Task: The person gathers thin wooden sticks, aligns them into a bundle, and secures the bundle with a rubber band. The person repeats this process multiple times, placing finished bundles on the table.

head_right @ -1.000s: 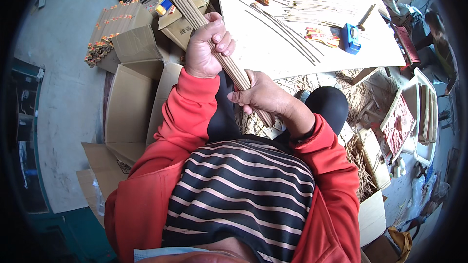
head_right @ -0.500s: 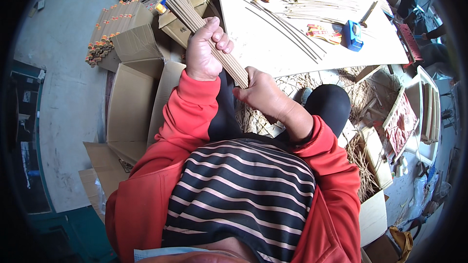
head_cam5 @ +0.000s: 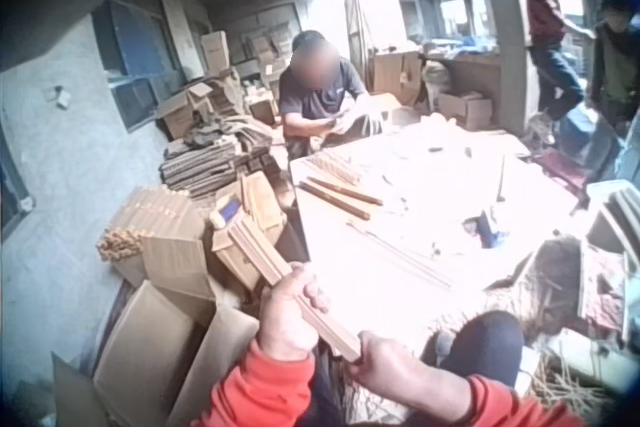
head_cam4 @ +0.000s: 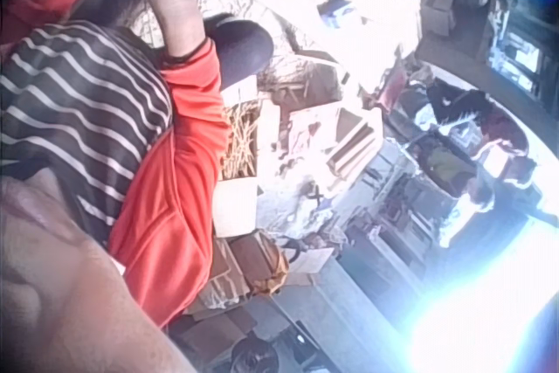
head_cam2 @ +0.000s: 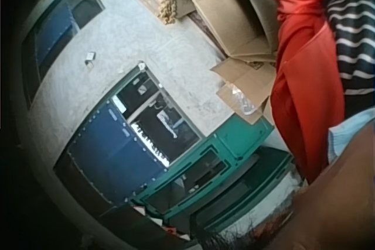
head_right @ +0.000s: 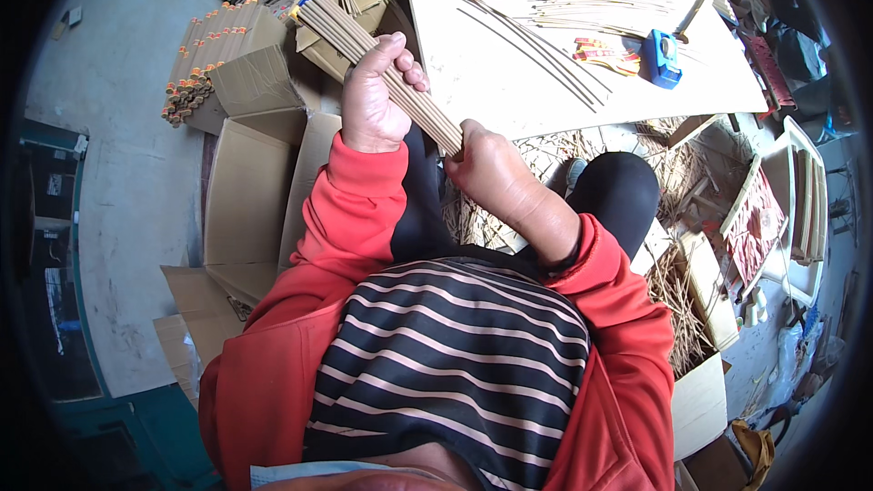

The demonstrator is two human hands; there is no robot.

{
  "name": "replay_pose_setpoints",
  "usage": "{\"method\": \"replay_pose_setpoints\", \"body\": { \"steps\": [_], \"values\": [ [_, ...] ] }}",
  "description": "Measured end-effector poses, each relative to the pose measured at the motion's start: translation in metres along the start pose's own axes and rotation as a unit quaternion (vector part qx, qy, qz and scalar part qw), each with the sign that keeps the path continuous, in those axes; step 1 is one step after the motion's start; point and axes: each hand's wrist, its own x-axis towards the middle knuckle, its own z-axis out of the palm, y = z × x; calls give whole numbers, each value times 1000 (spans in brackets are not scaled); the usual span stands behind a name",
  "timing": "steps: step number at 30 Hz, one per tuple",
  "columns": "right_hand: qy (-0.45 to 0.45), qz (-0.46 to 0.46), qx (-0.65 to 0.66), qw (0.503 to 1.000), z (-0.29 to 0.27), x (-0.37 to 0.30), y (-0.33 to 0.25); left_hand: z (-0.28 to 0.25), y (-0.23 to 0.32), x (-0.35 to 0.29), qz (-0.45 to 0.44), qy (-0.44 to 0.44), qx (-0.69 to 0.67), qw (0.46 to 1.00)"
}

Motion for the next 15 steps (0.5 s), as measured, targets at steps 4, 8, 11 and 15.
{"method": "replay_pose_setpoints", "body": {
  "steps": [4, 8, 11, 15],
  "values": [
    [-28, -5, 70, 997, 0, -1, 1, 1, 3, -3, -16, -3, -58, 998],
    [-136, 54, 213, 966, -5, 0, 3, -5, 3, -1, -42, -57, -96, 993],
    [-242, 97, 312, 914, -11, 0, 0, -10, 6, 0, -52, -143, -122, 981],
    [-215, 94, 324, 917, -9, -3, -6, -8, 7, 1, -43, -151, -113, 981]
  ]
}}
